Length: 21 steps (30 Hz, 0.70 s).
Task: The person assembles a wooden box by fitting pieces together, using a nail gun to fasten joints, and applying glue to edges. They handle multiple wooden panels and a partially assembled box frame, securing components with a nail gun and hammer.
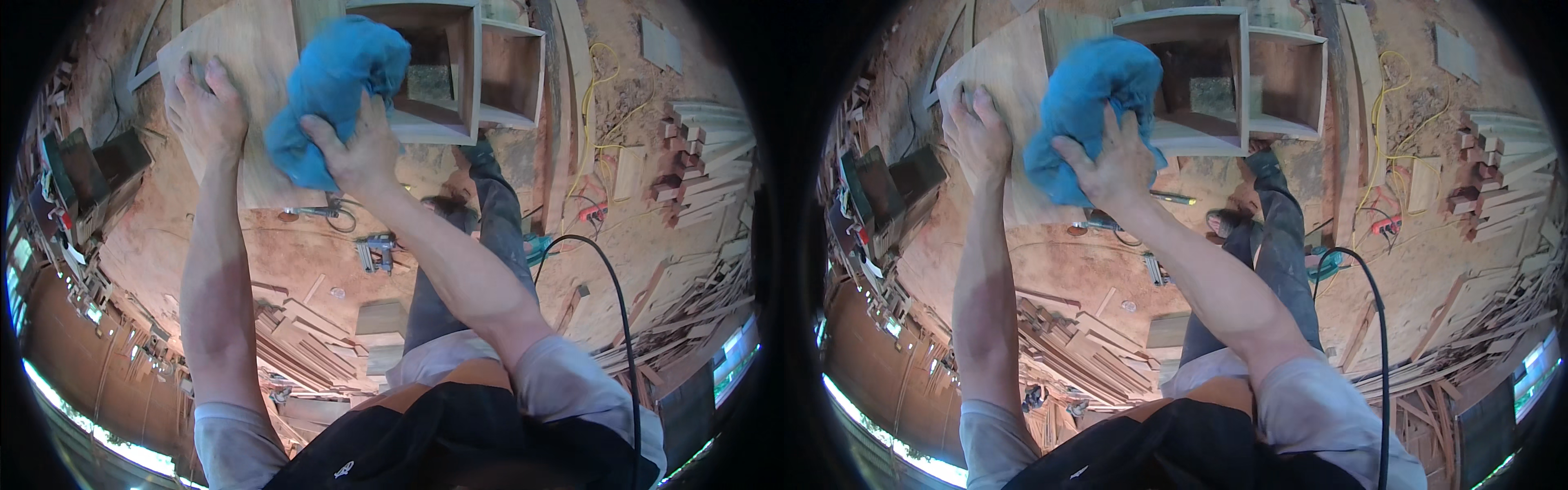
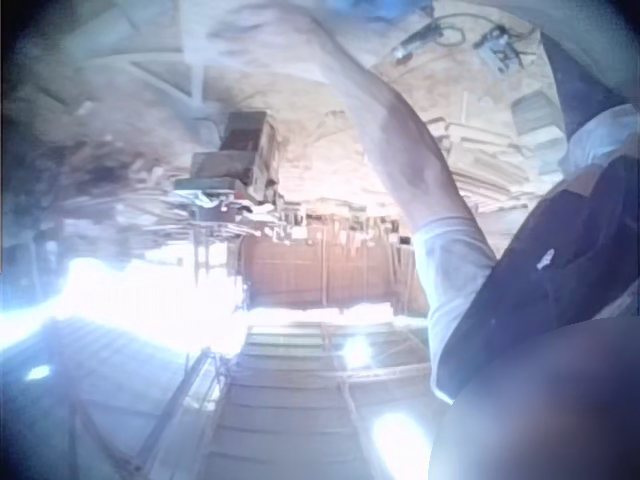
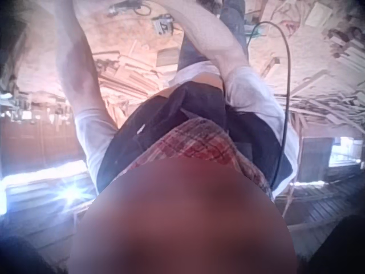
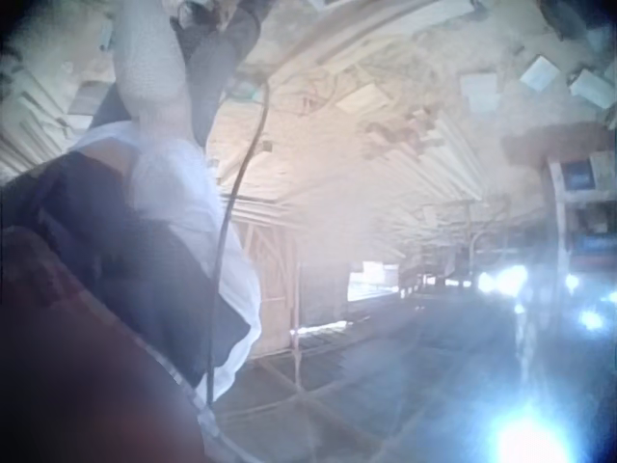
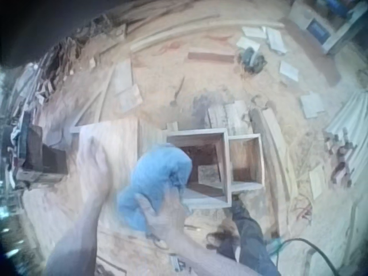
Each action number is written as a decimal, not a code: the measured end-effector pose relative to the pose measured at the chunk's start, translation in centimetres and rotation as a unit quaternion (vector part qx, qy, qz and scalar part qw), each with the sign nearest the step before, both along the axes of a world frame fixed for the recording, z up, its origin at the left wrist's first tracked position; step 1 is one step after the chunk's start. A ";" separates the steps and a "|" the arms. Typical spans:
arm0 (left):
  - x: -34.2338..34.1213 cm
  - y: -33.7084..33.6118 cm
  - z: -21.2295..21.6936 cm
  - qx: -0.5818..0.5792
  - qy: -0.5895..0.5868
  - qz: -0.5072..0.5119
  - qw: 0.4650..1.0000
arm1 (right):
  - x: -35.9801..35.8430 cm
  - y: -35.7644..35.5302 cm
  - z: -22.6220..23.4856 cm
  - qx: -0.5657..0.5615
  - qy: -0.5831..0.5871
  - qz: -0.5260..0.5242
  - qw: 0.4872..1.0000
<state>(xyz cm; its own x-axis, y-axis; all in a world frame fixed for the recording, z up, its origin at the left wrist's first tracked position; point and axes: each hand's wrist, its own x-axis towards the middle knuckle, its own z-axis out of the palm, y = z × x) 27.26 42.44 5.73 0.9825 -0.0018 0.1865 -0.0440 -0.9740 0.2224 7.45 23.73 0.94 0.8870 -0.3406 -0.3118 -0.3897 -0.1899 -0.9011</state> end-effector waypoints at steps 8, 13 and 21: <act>0.4 -0.4 0.5 0.039 -0.020 -0.001 0.999 | -23.2 0.3 -3.0 -0.014 0.391 0.513 0.764; 0.3 0.0 0.2 0.003 0.013 0.013 1.000 | -27.6 -0.9 -2.0 0.014 0.373 0.479 0.794; 0.7 -0.1 0.4 -0.013 0.026 -0.010 1.000 | -7.2 -11.1 -4.7 0.163 0.085 0.003 0.983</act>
<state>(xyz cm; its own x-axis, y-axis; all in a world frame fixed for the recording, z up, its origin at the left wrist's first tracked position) 27.93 42.30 6.16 0.9908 -0.0168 0.1346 -0.0503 -0.9669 0.2500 0.21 12.63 -3.81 0.8136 -0.1933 -0.5483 -0.5405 0.0960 -0.8359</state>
